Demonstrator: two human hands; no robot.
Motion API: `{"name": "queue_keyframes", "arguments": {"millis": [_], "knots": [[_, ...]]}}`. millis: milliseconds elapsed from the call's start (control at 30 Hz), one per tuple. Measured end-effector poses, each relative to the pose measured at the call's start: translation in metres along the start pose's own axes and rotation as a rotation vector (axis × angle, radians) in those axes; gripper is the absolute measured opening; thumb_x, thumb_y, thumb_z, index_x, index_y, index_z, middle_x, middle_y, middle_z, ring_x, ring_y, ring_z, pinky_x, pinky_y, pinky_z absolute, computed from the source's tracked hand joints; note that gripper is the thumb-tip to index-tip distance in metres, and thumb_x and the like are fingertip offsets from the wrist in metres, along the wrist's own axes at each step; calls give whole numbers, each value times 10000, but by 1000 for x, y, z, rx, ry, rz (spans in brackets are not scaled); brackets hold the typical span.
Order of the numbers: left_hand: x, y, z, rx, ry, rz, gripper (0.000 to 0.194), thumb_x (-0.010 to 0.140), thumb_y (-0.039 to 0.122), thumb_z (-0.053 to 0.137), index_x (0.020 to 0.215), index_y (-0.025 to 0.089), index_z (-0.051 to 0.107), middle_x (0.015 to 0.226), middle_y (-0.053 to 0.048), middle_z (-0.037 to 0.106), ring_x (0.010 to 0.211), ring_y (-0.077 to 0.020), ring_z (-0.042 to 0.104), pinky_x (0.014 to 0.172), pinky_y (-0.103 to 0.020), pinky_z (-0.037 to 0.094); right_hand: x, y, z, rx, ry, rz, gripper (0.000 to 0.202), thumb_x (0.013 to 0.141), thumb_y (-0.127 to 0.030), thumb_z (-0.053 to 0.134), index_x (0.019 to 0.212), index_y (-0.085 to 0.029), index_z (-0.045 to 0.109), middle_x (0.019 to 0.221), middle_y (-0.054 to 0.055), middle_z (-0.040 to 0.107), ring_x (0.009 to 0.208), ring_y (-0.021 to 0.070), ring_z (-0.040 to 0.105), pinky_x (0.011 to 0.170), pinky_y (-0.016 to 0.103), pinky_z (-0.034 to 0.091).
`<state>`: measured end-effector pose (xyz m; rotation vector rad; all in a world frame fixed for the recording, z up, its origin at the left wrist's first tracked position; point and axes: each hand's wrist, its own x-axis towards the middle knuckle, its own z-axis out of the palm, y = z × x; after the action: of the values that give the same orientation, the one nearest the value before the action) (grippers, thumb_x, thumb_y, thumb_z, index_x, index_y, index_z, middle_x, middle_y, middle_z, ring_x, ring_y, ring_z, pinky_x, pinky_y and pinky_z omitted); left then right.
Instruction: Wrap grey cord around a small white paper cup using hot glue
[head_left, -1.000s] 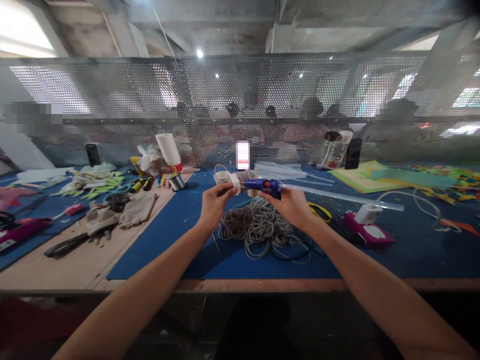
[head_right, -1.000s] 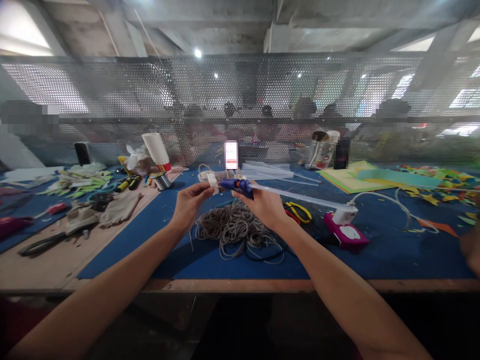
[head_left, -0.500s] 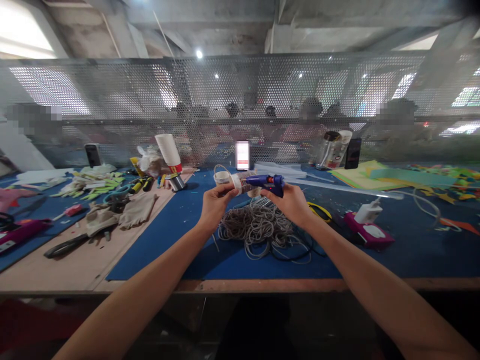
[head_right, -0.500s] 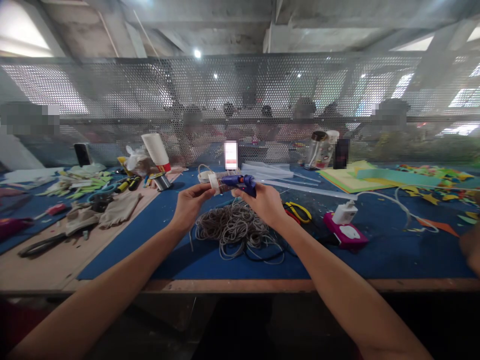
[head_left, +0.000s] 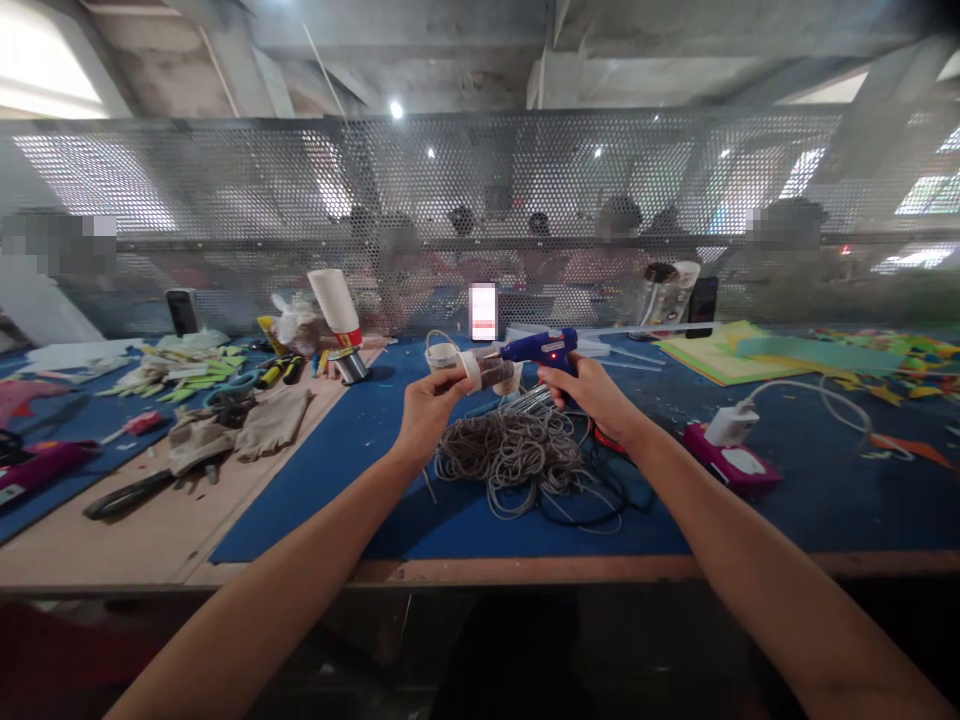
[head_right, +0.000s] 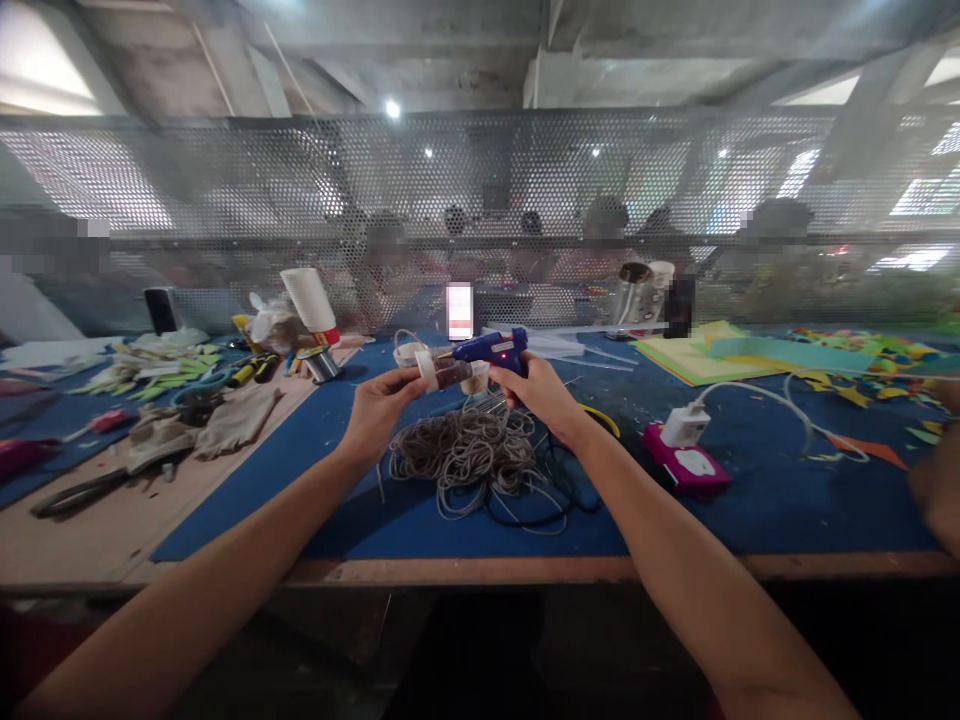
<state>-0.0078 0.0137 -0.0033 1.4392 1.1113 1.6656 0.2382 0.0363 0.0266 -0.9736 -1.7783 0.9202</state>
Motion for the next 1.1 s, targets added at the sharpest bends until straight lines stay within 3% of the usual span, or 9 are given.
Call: {"name": "queue_keyframes", "arguments": {"millis": [367,567,733,867,967,1100], "knots": [[0,1,1,-26,11,-11,303,690,352,809,923,161,789,856,-47,751,791,-176,628,824,-326,479,4,11,-4,278,-46,94,299,831,-478,693,875,-186,644,654,-29,574,535,72,512,513,204,432],[1,0,0,-44,5,-25,289,700,351,803,912,154,789,861,-46,746,761,-154,609,794,-297,469,9,9,-14,449,42,215,222,812,-356,691,733,-161,621,619,-16,593,475,59,509,430,168,422],[1,-1,0,-56,10,-52,296,697,336,808,937,163,792,879,-44,748,759,-145,602,793,-291,468,15,19,-29,436,169,349,175,792,-336,710,776,-168,665,696,12,677,509,73,568,457,170,475],[3,-3,0,-80,39,-75,321,663,339,827,926,159,791,856,-46,744,752,-152,606,796,-305,473,22,39,-44,186,264,367,305,832,-455,653,859,-160,728,750,30,703,566,89,583,482,176,439],[3,-3,1,-64,35,-74,343,662,347,829,940,151,787,833,-47,736,728,-147,593,772,-303,469,27,56,-57,-348,302,317,454,909,-531,503,915,-150,751,790,46,720,708,141,636,602,215,450],[2,-3,0,-47,38,-72,344,661,341,829,940,144,786,811,-45,729,707,-140,581,763,-301,463,29,72,-70,-589,308,378,468,878,-553,533,730,-149,716,683,73,684,741,218,651,641,276,425]]}}
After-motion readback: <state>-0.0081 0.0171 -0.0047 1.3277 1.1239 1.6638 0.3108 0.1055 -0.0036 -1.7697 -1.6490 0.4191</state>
